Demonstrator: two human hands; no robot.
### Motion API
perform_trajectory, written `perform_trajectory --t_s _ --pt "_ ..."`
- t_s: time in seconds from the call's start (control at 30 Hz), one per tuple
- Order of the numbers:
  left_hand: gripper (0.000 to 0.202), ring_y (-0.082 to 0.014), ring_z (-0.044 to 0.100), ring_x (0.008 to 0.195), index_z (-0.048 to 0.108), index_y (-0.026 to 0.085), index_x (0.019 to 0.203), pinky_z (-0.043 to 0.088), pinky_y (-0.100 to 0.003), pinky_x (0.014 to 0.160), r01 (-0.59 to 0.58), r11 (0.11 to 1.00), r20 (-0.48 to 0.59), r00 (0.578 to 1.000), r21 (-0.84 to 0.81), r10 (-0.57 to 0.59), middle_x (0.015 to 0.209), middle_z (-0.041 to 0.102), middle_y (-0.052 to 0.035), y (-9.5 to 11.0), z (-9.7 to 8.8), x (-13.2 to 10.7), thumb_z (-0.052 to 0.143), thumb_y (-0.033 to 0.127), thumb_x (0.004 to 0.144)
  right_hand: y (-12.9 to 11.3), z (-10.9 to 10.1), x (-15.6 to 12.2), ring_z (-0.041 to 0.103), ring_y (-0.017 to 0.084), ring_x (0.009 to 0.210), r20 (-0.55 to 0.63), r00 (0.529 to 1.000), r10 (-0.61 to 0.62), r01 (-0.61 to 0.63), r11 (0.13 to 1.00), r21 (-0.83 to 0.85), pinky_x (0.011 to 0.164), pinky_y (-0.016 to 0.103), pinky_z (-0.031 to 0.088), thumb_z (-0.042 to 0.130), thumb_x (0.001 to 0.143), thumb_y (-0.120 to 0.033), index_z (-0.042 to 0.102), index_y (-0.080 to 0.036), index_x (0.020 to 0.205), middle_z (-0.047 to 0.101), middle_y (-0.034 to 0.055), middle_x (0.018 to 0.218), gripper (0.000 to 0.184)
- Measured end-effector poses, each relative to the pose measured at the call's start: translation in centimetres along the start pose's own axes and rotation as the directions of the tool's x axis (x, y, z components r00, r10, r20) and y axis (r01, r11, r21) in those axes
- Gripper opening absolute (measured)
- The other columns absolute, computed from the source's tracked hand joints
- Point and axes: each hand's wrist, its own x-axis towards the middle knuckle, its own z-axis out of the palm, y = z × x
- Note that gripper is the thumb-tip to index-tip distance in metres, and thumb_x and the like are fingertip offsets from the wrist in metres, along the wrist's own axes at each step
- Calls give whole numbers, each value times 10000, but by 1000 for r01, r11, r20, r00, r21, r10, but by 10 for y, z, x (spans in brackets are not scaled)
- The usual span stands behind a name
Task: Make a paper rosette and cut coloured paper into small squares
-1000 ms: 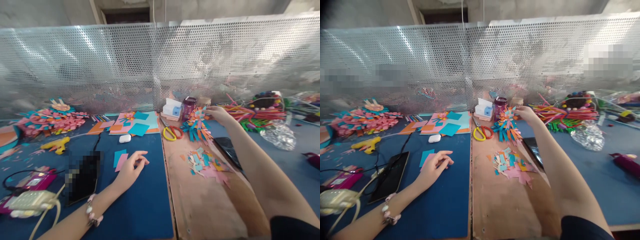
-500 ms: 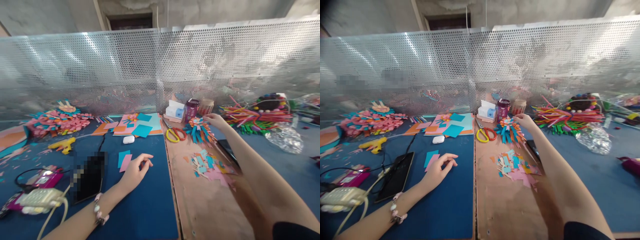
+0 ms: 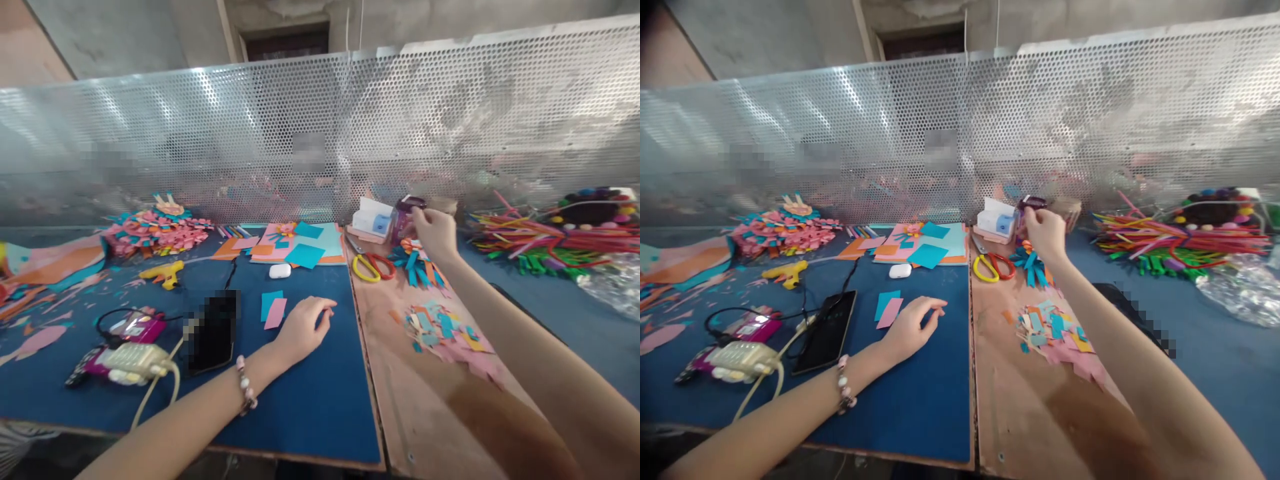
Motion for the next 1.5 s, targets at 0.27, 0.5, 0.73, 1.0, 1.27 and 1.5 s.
perform_trajectory --t_s 0.27,0.5,0.73,1.0,1.27,1.5 --pt "329 -241 569 951 589 119 1118 417 -397 804 -450 828 234 891 334 390 964 643 -134 -12 19 41 339 190 916 -29 154 -54 495 301 1140 562 661 -497 665 735 -132 956 428 354 665 761 -377 645 -178 1112 638 111 1168 404" --pt "304 -231 563 959 609 132 1065 404 -391 870 -265 877 42 962 400 271 958 655 -110 -41 9 53 358 167 896 -18 200 -61 578 265 967 646 597 -477 745 629 -224 885 362 370 583 829 -234 671 -142 972 693 123 916 192" --pt "261 -211 598 850 627 159 994 427 -347 803 -25 903 -139 986 429 93 873 668 -80 -49 3 54 400 137 867 -2 185 -57 544 270 975 337 805 -487 589 723 -361 879 366 382 301 936 -179 587 -74 1149 653 167 989 371" --pt "335 -165 613 644 590 186 1154 393 -263 634 267 850 -386 919 454 -82 740 689 -53 -45 -49 52 361 266 924 -3 180 -61 514 262 1046 128 840 -527 538 780 -321 952 370 358 286 946 -182 538 -90 1237 623 162 1087 395" --pt "290 -224 640 707 606 208 1077 376 -268 609 438 685 -371 893 582 -256 785 692 -82 -65 -89 51 398 293 894 -4 179 -61 500 257 1079 84 874 -478 477 814 -331 977 375 330 291 940 -160 509 -94 1278 598 165 1160 408" --pt "226 -257 649 718 608 180 919 424 -308 615 398 693 -194 914 601 -357 753 677 -109 -56 -87 52 429 310 872 -2 183 -59 530 265 1045 -20 859 -512 476 812 -339 936 401 364 320 935 -187 539 -117 1237 633 151 1089 380"
